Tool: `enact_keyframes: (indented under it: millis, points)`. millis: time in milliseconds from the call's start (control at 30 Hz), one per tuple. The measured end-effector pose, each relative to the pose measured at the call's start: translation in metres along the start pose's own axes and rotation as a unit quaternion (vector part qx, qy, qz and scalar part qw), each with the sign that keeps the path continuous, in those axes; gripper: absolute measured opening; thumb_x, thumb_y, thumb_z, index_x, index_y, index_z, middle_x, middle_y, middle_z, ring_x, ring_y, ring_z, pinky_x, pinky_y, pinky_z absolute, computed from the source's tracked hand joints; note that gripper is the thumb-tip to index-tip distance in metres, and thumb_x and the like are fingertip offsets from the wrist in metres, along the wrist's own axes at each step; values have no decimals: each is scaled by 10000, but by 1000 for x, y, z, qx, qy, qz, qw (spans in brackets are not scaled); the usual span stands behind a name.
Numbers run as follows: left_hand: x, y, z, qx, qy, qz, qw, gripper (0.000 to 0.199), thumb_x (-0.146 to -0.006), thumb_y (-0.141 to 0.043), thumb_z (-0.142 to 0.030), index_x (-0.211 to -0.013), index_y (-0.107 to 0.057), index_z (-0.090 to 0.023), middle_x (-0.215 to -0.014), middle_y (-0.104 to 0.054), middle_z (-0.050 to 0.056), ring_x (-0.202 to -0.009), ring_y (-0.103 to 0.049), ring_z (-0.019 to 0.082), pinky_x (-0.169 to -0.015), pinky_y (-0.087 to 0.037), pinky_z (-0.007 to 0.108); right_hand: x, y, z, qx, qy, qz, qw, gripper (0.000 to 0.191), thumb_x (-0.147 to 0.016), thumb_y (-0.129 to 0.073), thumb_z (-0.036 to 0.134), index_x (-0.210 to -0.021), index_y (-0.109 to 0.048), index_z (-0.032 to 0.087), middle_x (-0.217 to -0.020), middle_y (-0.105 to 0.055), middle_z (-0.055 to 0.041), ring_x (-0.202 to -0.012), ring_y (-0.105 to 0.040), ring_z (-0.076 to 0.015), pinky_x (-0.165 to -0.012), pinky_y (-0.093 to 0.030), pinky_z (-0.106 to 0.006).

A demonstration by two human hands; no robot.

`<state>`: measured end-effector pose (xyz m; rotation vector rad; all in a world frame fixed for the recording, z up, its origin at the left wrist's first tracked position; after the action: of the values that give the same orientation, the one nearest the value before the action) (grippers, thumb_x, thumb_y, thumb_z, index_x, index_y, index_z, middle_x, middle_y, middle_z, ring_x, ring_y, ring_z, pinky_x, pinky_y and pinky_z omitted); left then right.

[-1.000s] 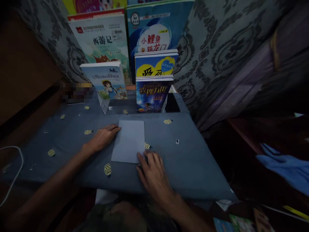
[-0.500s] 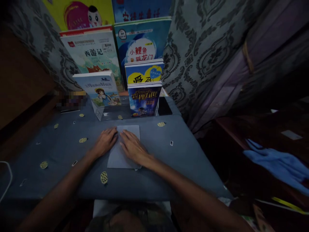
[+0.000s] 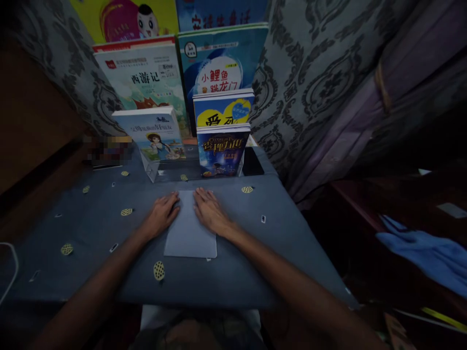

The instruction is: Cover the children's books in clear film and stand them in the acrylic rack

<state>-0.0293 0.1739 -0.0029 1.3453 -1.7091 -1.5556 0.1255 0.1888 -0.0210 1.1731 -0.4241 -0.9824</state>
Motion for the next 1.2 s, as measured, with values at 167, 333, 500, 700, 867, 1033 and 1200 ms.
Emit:
enact_keyframes:
  millis: [167, 333, 500, 700, 867, 1033, 1200]
  points:
    - [1, -3, 2, -9, -1, 13, 1000, 319, -993, -455, -264, -1270, -587, -176, -1448, -575, 138, -1346, -537, 277, -1077, -466, 487, 11, 9, -14, 12, -19, -17, 1000, 515, -1006, -362, 289, -1469, -467, 90, -1554, -449, -193, -1483, -369, -281, -1223, -305, -522]
    - [5, -5, 9, -5, -15, 22, 1000, 418, -1012, -428, -312, -1392, -538, -177, -1502, -526, 128, -1405, -484, 263, -1128, -429, 501, 13, 8, -12, 28, -35, -10, 999, 523, -998, -354, 269, -1457, -475, 51, -1550, -445, -211, -1485, -364, -285, -1226, -289, -521]
    - [17, 3, 7, 8, -61, 19, 998, 395, -1016, -450, -334, -1356, -585, -188, -1448, -583, 119, -1369, -531, 252, -1131, -443, 487, 13, 7, -9, 31, -32, -19, 999, 519, -1002, -341, 272, -1468, -470, 83, -1558, -445, -185, -1487, -363, -278, -1220, -291, -528]
    - [54, 16, -11, 9, -120, -8, 993, 351, -1029, -445, -267, -1326, -609, -175, -1384, -637, 119, -1318, -582, 228, -1117, -477, 458, 13, 5, -11, 28, -48, -4, 998, 529, -1008, -342, 288, -1476, -458, 71, -1573, -421, -190, -1498, -339, -280, -1231, -260, -526]
    - [93, 32, -27, 34, -160, -22, 986, 352, -1020, -477, -212, -1353, -590, -201, -1333, -674, 102, -1305, -593, 212, -1113, -489, 450, 13, 5, -11, 28, -45, -10, 999, 528, -1009, -332, 288, -1472, -464, 72, -1573, -423, -183, -1496, -343, -282, -1228, -257, -526]
    - [121, 38, -37, 24, -171, -5, 985, 391, -1016, -489, -199, -1402, -549, -220, -1364, -656, 86, -1351, -551, 213, -1110, -490, 435, 13, 5, -10, 28, -49, -8, 998, 532, -1002, -340, 281, -1470, -461, 60, -1577, -419, -183, -1500, -336, -270, -1232, -249, -511]
    - [120, 30, -60, 12, -193, 28, 981, 381, -1023, -477, -220, -1394, -559, -226, -1351, -665, 77, -1363, -538, 216, -1126, -460, 441, 13, 4, -11, 21, -47, -19, 998, 523, -1002, -346, 277, -1482, -453, 99, -1579, -420, -169, -1501, -335, -267, -1227, -252, -526]
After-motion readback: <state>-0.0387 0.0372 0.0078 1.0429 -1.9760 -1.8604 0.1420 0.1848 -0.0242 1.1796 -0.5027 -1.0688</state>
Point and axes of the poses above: each hand's wrist, its own x-axis away from the middle knuckle, its own y-axis out of the back of the hand, z = x × y, the point moved 7 cm from there along -x, towards the middle knuckle
